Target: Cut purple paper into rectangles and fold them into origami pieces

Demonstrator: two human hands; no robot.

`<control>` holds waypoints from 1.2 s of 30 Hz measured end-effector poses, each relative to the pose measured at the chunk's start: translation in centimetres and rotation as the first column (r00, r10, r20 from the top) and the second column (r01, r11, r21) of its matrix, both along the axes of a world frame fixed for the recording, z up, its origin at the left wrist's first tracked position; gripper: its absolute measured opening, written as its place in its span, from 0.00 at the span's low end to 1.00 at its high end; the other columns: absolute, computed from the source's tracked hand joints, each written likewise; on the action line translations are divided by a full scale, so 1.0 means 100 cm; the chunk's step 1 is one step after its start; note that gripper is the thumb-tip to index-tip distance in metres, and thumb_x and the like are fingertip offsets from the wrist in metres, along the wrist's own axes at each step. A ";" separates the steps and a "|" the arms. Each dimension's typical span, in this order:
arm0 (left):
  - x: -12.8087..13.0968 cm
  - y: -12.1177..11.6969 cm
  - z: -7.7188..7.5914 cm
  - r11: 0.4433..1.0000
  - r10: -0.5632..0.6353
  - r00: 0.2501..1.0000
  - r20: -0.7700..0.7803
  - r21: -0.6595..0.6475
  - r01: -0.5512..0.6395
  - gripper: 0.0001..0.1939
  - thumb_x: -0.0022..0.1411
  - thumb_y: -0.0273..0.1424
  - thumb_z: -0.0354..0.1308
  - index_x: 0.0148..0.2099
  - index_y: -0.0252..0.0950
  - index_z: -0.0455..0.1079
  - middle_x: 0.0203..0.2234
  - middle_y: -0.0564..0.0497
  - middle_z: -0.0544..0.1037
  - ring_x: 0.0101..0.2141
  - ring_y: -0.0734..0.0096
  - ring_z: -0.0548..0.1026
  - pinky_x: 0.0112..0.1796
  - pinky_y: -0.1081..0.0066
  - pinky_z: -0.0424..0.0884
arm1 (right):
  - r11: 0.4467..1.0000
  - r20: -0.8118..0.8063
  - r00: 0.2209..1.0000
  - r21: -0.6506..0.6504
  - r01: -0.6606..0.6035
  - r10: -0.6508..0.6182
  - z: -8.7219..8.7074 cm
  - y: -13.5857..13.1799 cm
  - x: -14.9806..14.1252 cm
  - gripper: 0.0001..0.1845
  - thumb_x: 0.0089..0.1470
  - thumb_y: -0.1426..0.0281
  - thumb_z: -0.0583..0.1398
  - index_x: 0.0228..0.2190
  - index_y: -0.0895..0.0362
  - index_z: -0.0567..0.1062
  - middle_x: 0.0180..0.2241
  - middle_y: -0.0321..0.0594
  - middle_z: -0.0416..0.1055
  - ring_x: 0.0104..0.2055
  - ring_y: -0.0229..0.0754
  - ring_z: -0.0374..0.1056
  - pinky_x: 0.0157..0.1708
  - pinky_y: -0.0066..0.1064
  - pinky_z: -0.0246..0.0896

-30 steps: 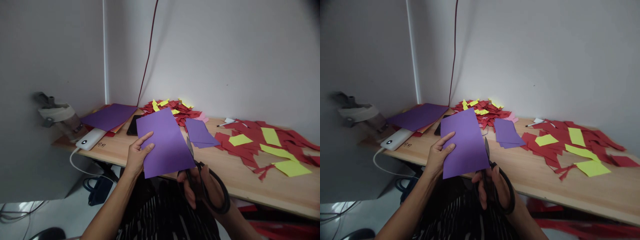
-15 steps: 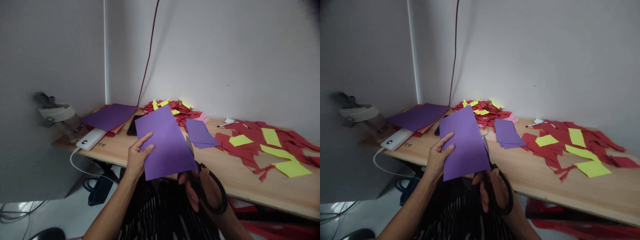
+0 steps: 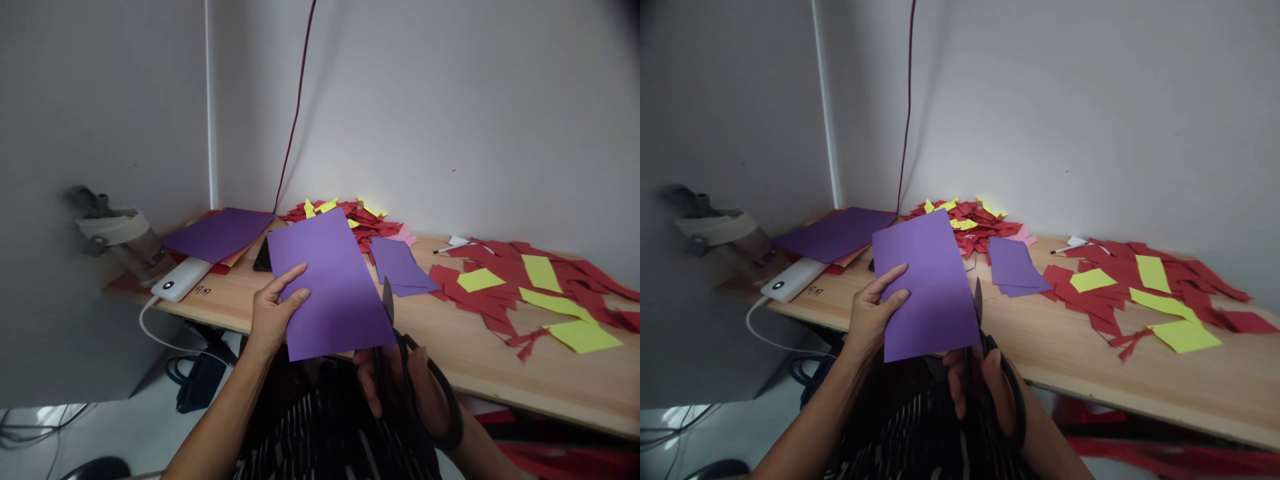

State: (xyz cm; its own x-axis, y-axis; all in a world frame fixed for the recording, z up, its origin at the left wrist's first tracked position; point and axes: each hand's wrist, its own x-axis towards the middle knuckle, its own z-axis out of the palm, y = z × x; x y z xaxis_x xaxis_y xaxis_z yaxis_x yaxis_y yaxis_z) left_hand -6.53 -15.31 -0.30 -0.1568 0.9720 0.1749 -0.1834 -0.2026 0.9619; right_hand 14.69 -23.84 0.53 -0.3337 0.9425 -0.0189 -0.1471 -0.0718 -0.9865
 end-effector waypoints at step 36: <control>0.008 -0.008 -0.007 0.983 -0.112 0.976 0.187 -0.121 0.136 0.28 0.47 0.33 0.72 0.53 0.39 0.75 0.44 0.45 0.81 0.40 0.62 0.80 0.43 0.65 0.77 | 0.963 -0.109 0.956 0.016 -0.271 0.271 0.001 0.028 0.011 0.43 0.53 0.34 0.37 0.23 0.59 0.69 0.17 0.34 0.59 0.17 0.33 0.56 0.20 0.28 0.45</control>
State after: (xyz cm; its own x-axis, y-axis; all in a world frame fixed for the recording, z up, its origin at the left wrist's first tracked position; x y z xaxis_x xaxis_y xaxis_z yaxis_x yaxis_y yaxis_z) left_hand -5.78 -16.07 -1.00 -0.0506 0.9984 0.0237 -0.3701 -0.0408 0.9281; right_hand 15.81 -21.00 0.61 -0.5764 0.8166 0.0325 -0.2290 -0.1232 -0.9656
